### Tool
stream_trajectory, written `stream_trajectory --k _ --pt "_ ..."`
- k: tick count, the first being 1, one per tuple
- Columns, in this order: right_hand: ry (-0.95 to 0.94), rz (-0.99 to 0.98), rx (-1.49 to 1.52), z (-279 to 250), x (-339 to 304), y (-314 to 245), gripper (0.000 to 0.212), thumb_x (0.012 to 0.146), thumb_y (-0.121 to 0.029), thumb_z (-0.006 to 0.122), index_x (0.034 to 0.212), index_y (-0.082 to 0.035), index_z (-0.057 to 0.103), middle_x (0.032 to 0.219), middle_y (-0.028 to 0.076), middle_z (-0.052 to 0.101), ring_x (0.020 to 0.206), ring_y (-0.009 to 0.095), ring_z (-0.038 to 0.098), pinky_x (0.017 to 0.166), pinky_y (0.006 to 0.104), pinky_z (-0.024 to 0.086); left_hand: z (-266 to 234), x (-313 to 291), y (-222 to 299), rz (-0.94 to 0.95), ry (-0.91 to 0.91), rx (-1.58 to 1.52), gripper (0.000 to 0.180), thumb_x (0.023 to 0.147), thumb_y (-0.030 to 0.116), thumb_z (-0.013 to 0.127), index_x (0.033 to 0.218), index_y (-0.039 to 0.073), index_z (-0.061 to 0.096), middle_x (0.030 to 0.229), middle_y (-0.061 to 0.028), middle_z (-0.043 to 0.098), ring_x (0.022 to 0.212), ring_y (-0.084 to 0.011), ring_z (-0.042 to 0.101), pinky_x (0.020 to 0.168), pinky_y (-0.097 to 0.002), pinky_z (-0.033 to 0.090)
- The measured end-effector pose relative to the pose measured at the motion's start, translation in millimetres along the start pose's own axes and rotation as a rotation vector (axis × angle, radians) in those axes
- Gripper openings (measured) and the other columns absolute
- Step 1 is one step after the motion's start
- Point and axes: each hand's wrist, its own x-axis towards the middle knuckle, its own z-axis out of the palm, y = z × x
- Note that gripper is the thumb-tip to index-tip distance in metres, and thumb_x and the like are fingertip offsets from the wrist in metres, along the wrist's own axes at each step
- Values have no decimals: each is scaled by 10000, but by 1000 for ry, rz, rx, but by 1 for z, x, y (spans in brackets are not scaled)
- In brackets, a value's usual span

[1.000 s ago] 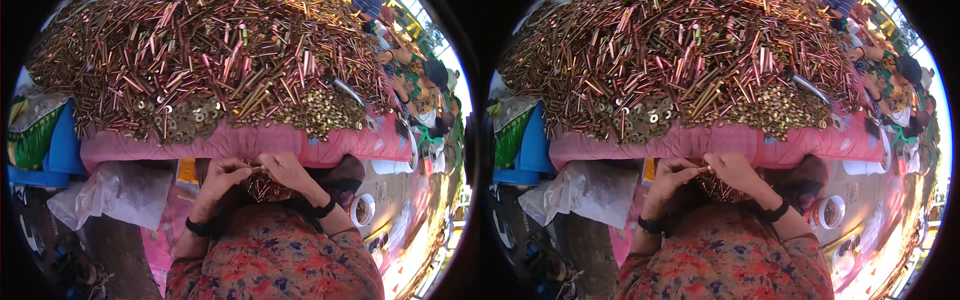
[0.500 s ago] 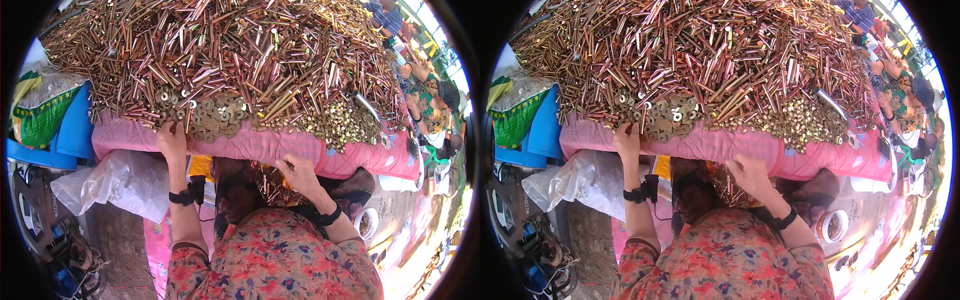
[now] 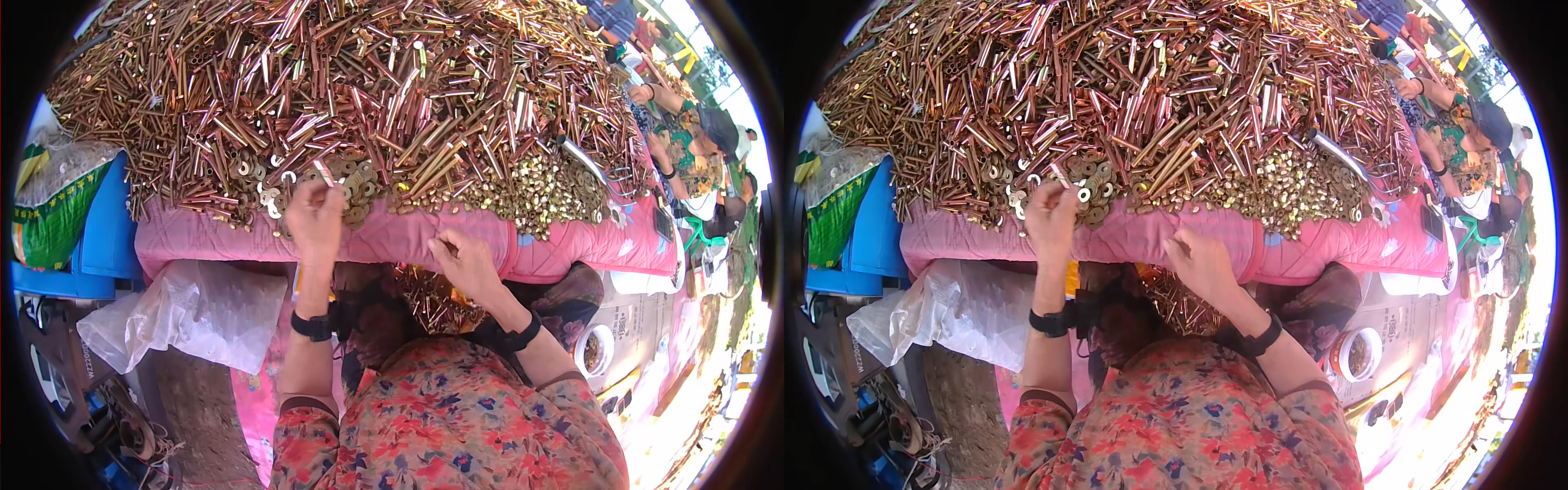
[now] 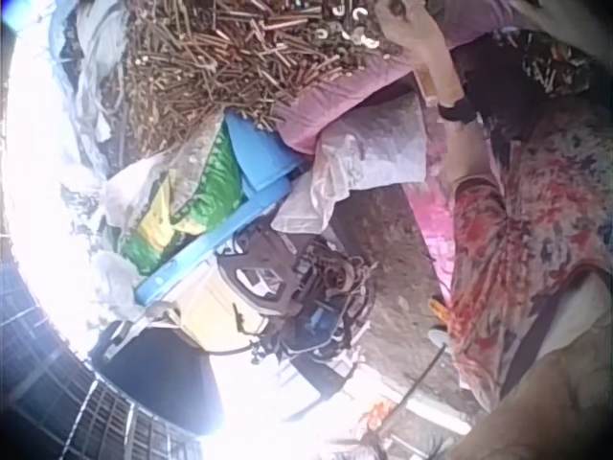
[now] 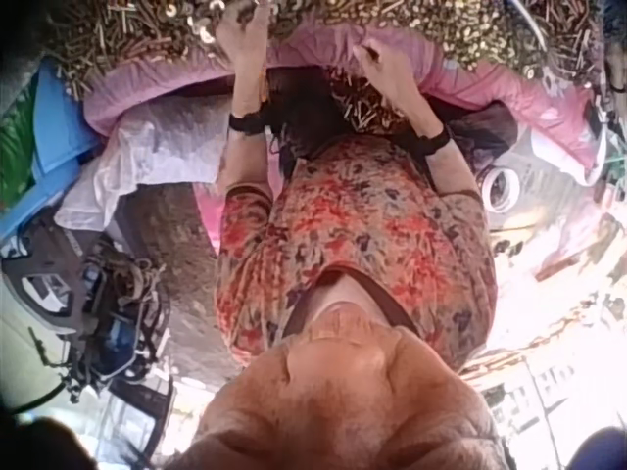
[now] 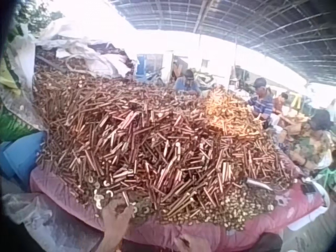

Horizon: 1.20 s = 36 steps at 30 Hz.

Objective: Sorting through a large pile of metal bolts and washers on a table and assembling them.

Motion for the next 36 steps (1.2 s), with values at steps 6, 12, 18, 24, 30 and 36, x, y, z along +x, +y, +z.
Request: stream_trajectory --k 6,12,18,24,30,36 --pt "45 -7 -11 2 8 0 207 841 -221 625 806 -17 605 595 120 544 506 182 523 493 319 399 42 -16 -5 -104 -237 146 119 800 90 665 840 -21 653 657 -34 618 571 -54 554 515 -207 436" --pt "77 -43 -7 3 9 7 208 835 -236 631 799 -32 610 607 129 562 513 236 549 499 342 416 24 37 -8 439 167 536 139 792 68 654 892 -28 655 734 -98 657 639 -169 611 600 -286 476" --pt "131 -84 -86 10 12 15 190 827 -236 640 789 -53 610 617 136 575 529 284 568 494 364 428 36 47 17 471 76 427 115 747 30 657 861 38 666 738 -141 619 629 -279 605 598 -352 474" --pt "208 -138 -146 16 13 14 185 797 -223 650 738 -69 567 607 134 570 563 321 579 483 401 431 77 34 26 705 -212 606 223 672 -60 598 863 46 644 979 -112 557 785 -279 575 654 -367 490" --pt "191 -153 -153 15 10 14 160 796 -199 660 755 -63 587 614 130 573 537 308 569 470 382 422 64 51 32 943 -385 1027 117 638 -42 594 748 1 591 895 -101 534 833 -293 529 719 -376 470" --pt "142 -128 -88 16 20 9 169 804 -212 641 766 -68 561 603 142 572 571 339 580 491 420 432 4 48 52 860 -277 1038 139 644 -20 607 764 2 540 829 -128 556 840 -318 543 696 -385 476"
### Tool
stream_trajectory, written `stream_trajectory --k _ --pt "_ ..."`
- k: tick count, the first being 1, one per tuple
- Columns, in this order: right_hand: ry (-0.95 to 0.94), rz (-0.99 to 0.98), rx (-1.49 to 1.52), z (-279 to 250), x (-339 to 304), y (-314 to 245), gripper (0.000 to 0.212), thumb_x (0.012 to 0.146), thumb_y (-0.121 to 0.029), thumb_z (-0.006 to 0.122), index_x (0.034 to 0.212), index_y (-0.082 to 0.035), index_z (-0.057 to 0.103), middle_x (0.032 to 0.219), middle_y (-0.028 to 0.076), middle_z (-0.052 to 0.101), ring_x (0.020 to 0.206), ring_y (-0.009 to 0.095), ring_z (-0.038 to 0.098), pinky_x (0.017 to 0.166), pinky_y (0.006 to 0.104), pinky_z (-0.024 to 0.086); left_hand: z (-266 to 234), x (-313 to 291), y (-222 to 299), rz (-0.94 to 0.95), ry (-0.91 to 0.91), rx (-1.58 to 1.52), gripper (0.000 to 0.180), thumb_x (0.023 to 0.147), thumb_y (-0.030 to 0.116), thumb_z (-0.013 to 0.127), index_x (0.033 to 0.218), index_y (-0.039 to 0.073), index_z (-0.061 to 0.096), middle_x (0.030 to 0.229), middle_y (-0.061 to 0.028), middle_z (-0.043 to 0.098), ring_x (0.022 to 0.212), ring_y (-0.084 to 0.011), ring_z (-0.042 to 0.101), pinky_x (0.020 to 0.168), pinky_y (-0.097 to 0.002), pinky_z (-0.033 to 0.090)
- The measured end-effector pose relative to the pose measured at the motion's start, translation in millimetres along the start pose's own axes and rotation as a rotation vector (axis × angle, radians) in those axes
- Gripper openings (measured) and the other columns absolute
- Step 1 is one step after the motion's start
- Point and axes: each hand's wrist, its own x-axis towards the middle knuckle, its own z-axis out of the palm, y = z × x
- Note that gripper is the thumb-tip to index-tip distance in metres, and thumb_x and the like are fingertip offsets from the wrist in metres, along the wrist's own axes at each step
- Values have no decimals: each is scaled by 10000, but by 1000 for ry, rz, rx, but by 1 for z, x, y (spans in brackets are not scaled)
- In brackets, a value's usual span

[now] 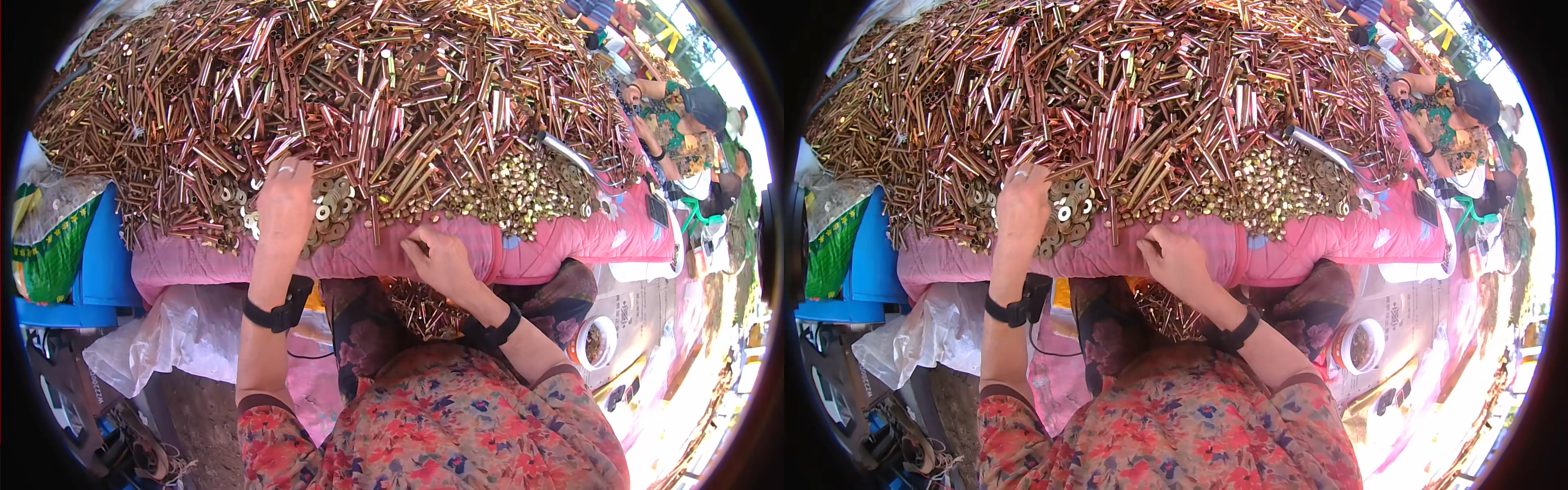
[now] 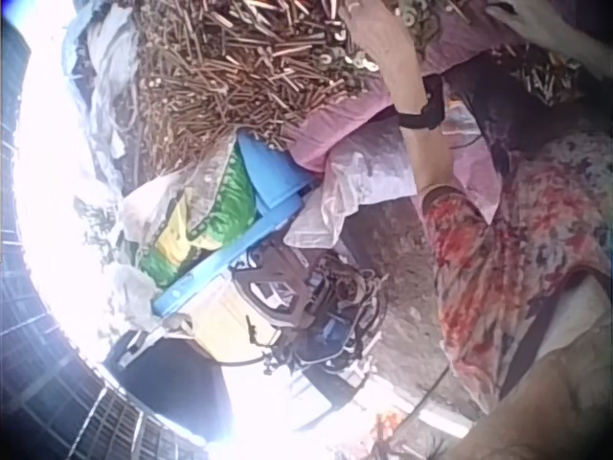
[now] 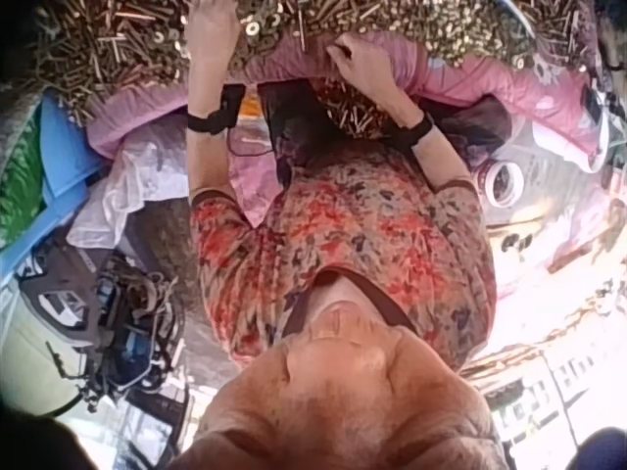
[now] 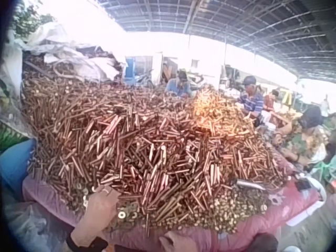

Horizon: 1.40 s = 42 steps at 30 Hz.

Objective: Sorting through a large pile of metal bolts and washers on a table and assembling them.

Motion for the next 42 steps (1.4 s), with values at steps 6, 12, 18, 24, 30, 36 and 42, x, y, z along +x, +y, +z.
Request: stream_trajectory --k 6,12,18,24,30,36,42 --pt "52 -125 -94 22 30 -13 84 781 -115 600 816 -39 587 770 137 577 698 324 593 583 412 469 -14 -64 10 -702 -22 -920 137 830 11 570 963 -20 561 832 -47 591 776 -110 553 640 -254 447" --pt "-34 -78 -384 29 38 -27 78 763 -86 572 827 -45 554 810 132 534 730 337 586 624 428 485 -7 -117 35 -1129 174 -1764 271 871 97 540 1115 -16 574 763 -2 529 671 -76 457 608 -214 363" --pt "-22 -328 -130 56 43 -54 76 726 -35 577 799 -42 557 822 121 532 783 314 581 640 413 491 -12 -120 52 -1341 280 -1661 170 895 204 567 753 125 516 591 59 402 461 -24 321 396 -178 218" --pt "-47 -443 -326 69 48 -48 112 652 -29 577 753 -24 529 804 115 501 739 290 576 616 377 500 -10 -127 51 -1341 251 -1657 122 887 168 567 787 105 538 590 56 412 425 -24 299 373 -187 211" --pt "136 -344 -288 83 43 -53 139 658 -96 571 766 -19 529 755 116 529 698 263 580 607 361 498 -2 -133 58 -1263 183 -1596 136 876 171 598 764 119 542 569 91 354 421 3 246 370 -177 165" --pt "144 -150 145 56 32 -56 103 760 -84 565 810 -36 489 695 143 539 639 326 577 560 408 477 -14 -112 83 -1105 79 -1475 162 889 205 573 765 105 602 521 104 280 434 -1 217 401 -212 127" --pt "174 -169 241 55 13 -58 117 781 -89 572 842 -57 477 652 132 543 610 340 574 538 427 455 -8 -122 71 -1086 -30 -1559 195 918 201 506 859 49 614 563 87 320 482 -22 293 425 -224 211"
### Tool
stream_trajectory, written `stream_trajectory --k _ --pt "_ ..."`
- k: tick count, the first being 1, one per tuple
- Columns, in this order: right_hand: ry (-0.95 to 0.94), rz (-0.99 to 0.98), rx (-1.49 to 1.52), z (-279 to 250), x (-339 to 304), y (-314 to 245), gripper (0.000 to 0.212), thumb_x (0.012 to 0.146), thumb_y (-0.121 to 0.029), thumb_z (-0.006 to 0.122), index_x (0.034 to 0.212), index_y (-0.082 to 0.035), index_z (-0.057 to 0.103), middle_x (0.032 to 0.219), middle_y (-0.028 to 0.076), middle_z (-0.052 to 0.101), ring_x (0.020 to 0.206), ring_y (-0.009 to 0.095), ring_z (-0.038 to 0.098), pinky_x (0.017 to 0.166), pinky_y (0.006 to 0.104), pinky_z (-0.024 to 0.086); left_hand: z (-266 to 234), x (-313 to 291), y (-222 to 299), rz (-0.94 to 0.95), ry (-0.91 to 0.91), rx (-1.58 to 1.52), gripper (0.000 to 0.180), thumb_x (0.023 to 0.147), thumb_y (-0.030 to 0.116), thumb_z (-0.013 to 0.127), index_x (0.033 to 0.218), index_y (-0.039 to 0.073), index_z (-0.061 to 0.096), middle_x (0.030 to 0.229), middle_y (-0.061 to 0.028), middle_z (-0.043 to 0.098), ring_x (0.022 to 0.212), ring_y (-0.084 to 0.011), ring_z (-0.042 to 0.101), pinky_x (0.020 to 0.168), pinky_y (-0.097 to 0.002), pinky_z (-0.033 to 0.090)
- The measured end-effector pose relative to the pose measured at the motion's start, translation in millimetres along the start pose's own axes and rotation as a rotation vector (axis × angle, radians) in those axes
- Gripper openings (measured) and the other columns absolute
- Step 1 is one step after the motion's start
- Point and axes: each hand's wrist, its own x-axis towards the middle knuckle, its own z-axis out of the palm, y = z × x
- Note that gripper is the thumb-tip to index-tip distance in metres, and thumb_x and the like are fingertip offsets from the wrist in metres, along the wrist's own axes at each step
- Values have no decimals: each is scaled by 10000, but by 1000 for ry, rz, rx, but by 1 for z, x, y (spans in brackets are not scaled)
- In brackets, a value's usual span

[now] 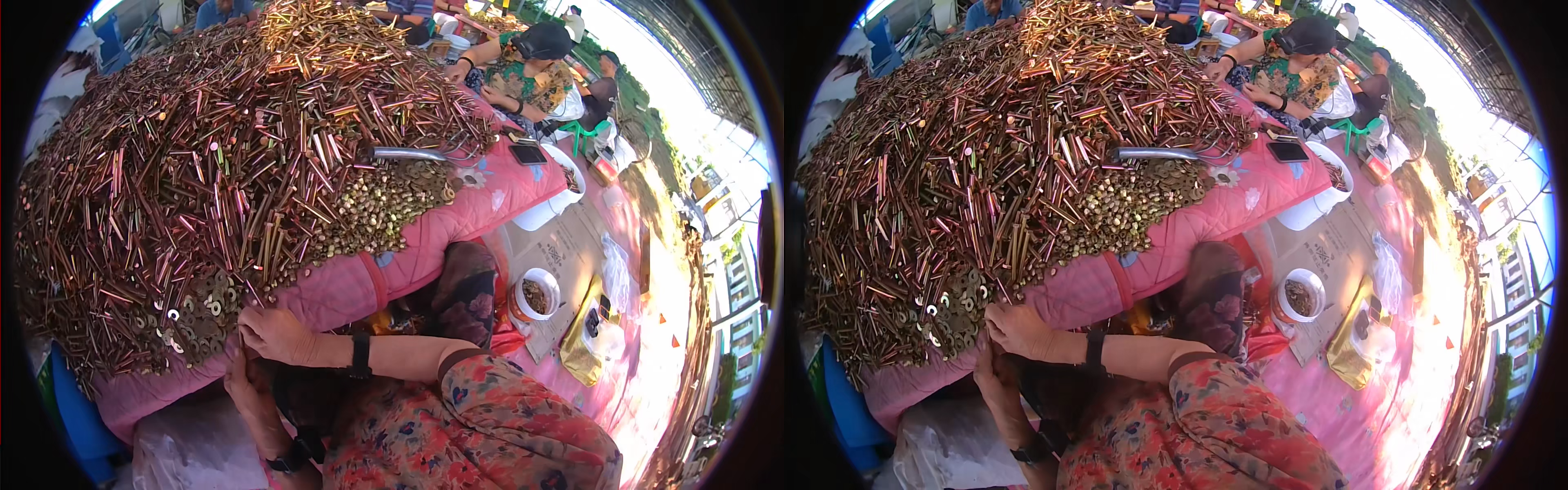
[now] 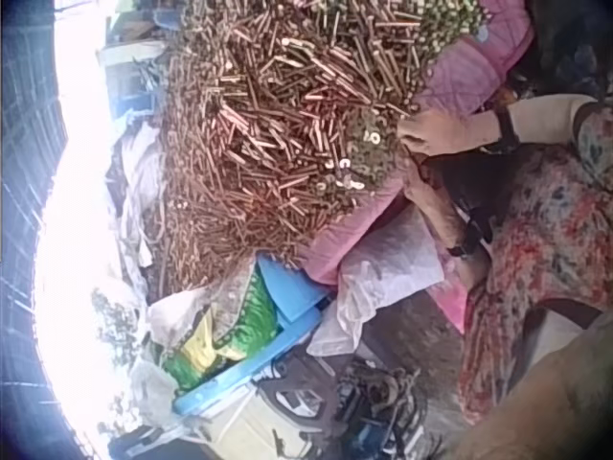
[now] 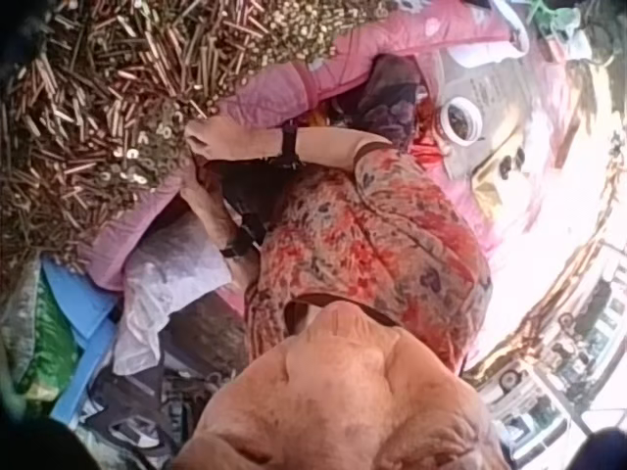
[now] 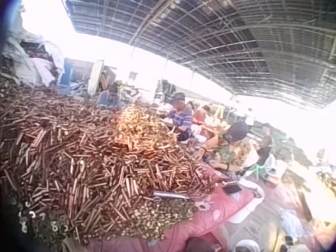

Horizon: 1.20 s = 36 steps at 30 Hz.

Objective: Sorting through a large pile of metal bolts and washers on a table and assembling them.

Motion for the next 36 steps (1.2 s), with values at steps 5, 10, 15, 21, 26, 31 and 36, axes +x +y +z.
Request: stream_trajectory --k 5,10,15,21,26,31,36 --pt "-121 -341 -127 3 -12 -6 152 788 -155 597 838 -60 490 677 111 506 643 314 563 548 402 452 6 2 -2 -112 75 -161 235 944 231 466 892 42 595 594 88 372 506 -22 360 440 -224 269" --pt "-22 -102 -390 8 9 10 249 710 -134 652 886 -31 508 818 137 529 727 307 576 605 389 487 -15 6 -3 -116 125 -186 209 916 243 500 772 98 542 529 92 257 440 -18 222 411 -211 160" --pt "-257 65 -496 5 17 12 352 637 -32 643 958 15 505 865 169 532 779 342 606 638 396 525 -25 3 -6 -140 149 -132 219 925 283 497 788 119 548 561 87 330 456 -11 262 413 -196 194" --pt "-142 206 -485 -6 16 20 480 576 10 658 1013 44 463 917 199 551 777 361 613 641 408 531 -9 -4 1 -126 182 -152 211 906 210 489 759 67 542 537 81 229 451 -24 209 412 -214 157" --pt "-34 210 -346 -11 16 16 349 687 -29 620 994 26 463 896 196 565 731 334 624 613 404 520 -8 0 -17 696 54 691 208 886 196 496 726 68 528 543 64 263 475 -30 218 429 -215 160" --pt "119 409 295 -24 14 13 287 807 -85 636 1024 -2 467 913 110 583 743 147 610 592 283 502 11 -8 -2 29 77 102 195 904 118 463 732 32 496 600 45 301 520 -46 249 449 -202 185" --pt "42 566 747 -25 7 15 259 828 -78 608 1050 -8 494 942 70 589 808 146 601 636 289 523 11 -11 -1 -18 29 62 206 863 171 548 688 63 552 536 79 318 447 -12 248 412 -202 159"
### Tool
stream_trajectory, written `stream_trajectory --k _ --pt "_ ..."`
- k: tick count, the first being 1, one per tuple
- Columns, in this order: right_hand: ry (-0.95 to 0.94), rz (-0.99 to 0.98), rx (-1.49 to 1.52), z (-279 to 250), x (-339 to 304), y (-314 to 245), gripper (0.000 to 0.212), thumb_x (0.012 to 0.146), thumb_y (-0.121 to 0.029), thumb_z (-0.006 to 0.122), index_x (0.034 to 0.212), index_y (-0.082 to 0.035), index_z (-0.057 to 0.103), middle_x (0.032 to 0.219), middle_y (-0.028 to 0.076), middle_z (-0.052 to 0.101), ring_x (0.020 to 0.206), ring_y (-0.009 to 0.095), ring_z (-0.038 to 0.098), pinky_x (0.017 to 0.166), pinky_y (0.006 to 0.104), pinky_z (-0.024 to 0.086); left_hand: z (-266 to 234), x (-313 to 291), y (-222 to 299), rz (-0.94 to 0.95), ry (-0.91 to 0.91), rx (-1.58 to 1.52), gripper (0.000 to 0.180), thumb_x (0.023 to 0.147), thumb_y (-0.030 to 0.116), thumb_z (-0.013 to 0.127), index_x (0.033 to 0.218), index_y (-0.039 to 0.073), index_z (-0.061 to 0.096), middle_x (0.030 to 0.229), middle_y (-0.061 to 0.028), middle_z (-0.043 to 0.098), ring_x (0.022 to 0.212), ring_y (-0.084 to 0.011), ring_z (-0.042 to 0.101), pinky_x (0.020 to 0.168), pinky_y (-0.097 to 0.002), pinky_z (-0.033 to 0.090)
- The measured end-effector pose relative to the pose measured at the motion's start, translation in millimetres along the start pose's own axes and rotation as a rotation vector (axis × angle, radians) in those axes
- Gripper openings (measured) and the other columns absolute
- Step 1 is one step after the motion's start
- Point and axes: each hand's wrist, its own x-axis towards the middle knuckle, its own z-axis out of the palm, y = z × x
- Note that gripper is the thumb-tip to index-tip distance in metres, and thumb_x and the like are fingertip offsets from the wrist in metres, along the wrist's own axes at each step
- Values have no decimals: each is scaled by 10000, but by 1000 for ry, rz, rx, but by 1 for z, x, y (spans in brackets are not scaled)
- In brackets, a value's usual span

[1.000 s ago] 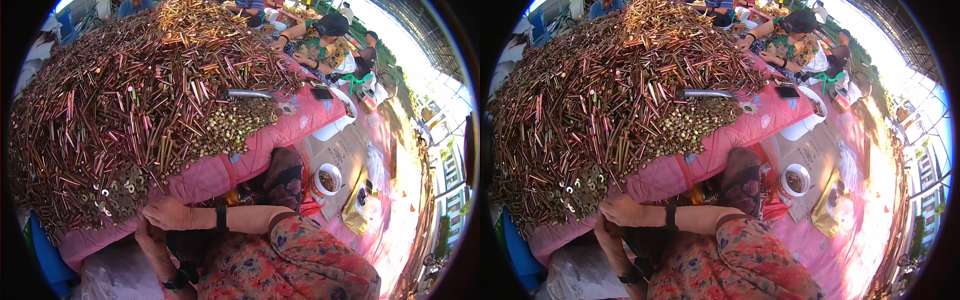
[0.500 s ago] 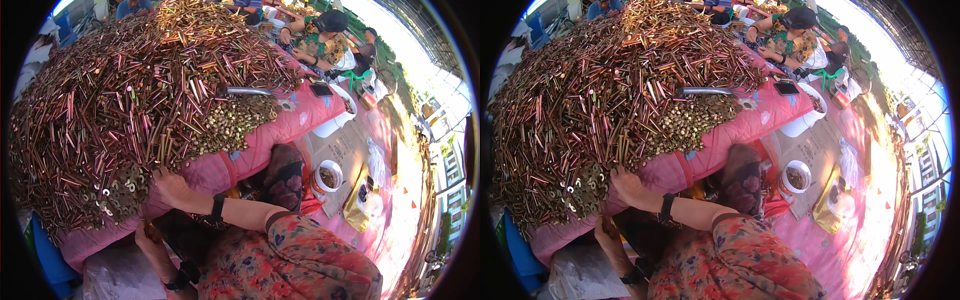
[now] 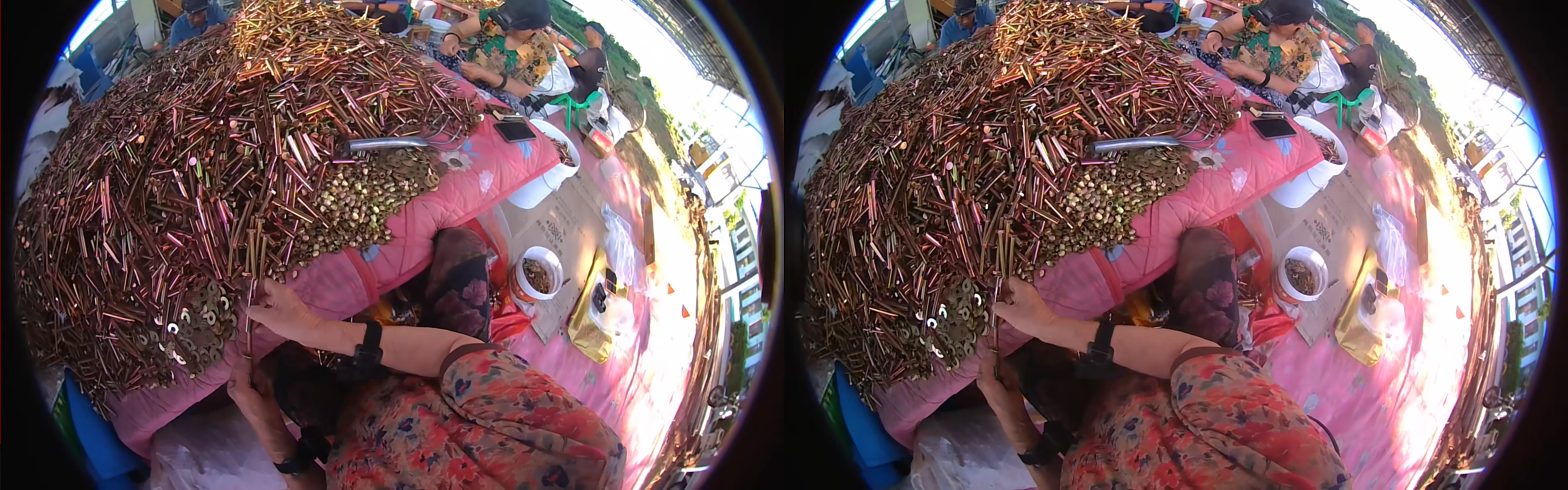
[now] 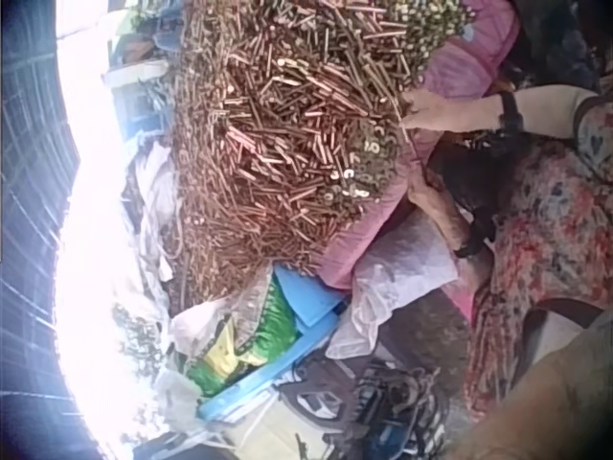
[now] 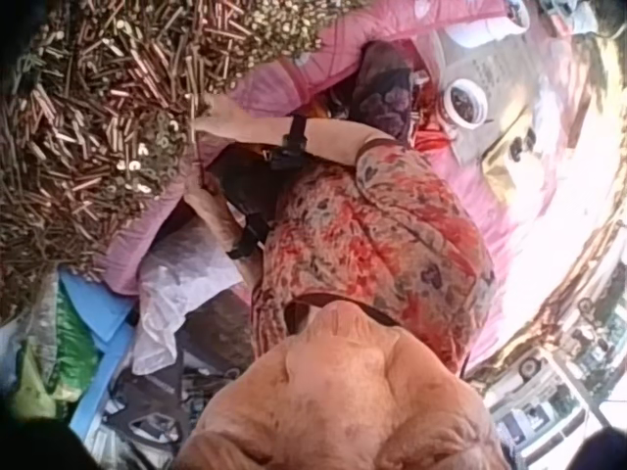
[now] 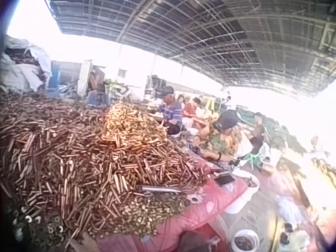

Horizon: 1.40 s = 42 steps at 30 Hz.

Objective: Sorting through a large pile of metal bolts and washers on a table and assembling them.

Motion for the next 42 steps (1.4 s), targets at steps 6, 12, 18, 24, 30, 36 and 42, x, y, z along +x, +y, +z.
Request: stream_trajectory --k 6,12,18,24,30,36,42 --pt "-46 435 464 -18 -10 -12 207 813 -134 634 976 -32 558 883 66 598 788 176 605 673 305 545 6 -6 7 -35 -31 6 187 847 170 594 733 23 610 520 97 314 419 -5 246 400 -190 160" --pt "-16 316 310 -23 -16 -18 215 824 -114 613 1005 -19 549 937 67 581 835 177 600 679 318 552 0 -2 -6 -11 46 59 132 817 124 655 748 12 653 593 62 511 479 2 383 426 -174 247" --pt "3 210 254 -14 -20 -16 208 836 -74 586 1019 7 529 900 92 604 784 188 627 669 308 561 3 -5 -8 192 53 92 88 809 66 663 808 -22 673 707 14 620 646 -47 535 617 -188 422" --pt "-57 256 213 -5 -27 -16 175 838 -58 582 986 18 526 865 112 639 733 210 659 666 294 559 -13 6 -35 194 53 -108 244 860 115 592 1059 -26 610 890 -25 633 740 -65 560 636 -205 448" --pt "-302 211 -280 10 -40 5 200 767 -100 629 890 50 580 789 126 649 698 211 644 636 277 506 12 3 -13 68 -84 -133 292 898 162 573 1120 -27 574 894 -26 617 751 -94 571 650 -219 461" --pt "-500 -115 -942 12 2 -5 201 783 -117 636 936 9 607 845 122 629 682 189 633 608 320 494 -13 14 -36 11 84 -523 134 856 72 623 970 4 644 872 -45 654 778 -112 620 651 -220 515" --pt "-187 -664 -1396 -8 26 12 245 652 -59 572 896 -41 569 823 110 489 764 290 554 650 364 491 -4 2 -6 -101 150 -204 187 837 214 641 694 106 589 616 46 521 468 -27 385 424 -177 246"
